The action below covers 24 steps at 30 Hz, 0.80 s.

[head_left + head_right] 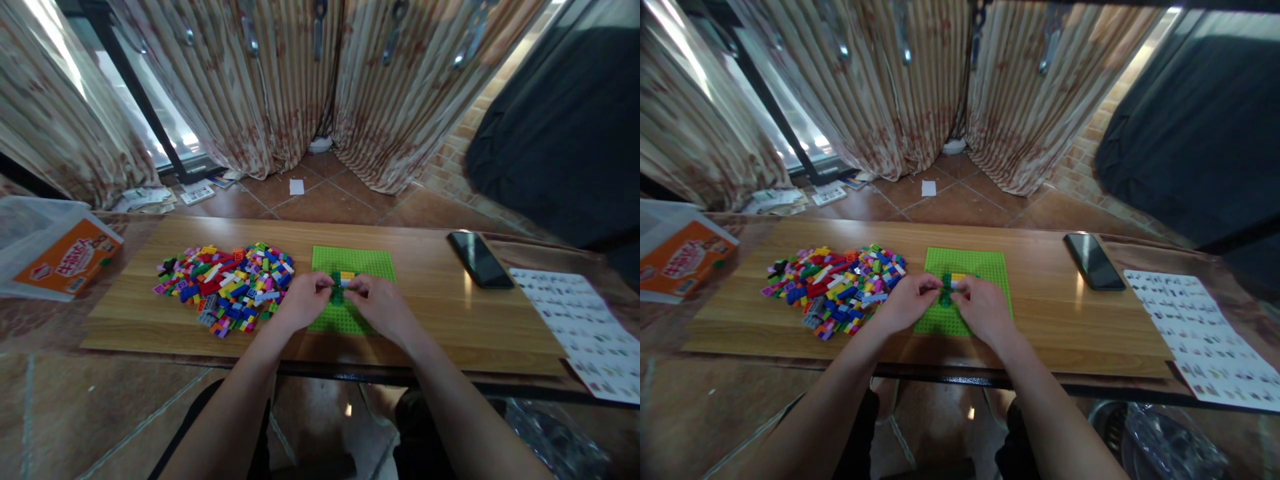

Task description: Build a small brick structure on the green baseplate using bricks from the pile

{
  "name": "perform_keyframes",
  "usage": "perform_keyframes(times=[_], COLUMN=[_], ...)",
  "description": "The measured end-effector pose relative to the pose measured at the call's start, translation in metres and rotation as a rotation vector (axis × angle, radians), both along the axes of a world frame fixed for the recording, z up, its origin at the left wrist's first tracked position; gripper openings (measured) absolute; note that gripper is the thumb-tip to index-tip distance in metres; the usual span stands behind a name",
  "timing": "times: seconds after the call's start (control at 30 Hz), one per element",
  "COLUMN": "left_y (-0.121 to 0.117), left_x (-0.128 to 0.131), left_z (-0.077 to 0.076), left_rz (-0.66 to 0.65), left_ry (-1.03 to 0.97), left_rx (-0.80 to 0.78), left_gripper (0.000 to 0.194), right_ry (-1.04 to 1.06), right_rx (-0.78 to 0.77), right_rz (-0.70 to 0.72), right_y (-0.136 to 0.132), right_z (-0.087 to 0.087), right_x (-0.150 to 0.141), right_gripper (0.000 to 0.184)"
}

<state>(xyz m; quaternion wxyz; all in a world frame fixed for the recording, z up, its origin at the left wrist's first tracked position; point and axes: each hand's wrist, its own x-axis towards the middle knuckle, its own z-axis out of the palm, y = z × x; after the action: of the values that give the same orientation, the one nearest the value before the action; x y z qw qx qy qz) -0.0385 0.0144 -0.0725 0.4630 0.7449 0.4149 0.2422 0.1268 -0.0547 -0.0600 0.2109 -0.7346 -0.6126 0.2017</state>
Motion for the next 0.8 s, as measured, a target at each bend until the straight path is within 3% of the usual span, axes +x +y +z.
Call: perform_keyframes(times=[0.17, 0.8], left_y=[-0.001, -0.004], left_x=[0.001, 0.013], left_z=[-0.002, 0.002], left_rz=[0.0, 0.091], left_ry=[0.004, 0.253], left_rx=[-0.009, 0.098], left_gripper=[0.017, 0.016], right_ry=[-0.037, -0.054], right_rx=[-0.127, -0.139], right_rz=[0.081, 0.074], right_y=[-0.003, 0.002], right_z=[0.004, 0.003], right_x=[0.001, -0.004], right_gripper=[0.007, 0.012])
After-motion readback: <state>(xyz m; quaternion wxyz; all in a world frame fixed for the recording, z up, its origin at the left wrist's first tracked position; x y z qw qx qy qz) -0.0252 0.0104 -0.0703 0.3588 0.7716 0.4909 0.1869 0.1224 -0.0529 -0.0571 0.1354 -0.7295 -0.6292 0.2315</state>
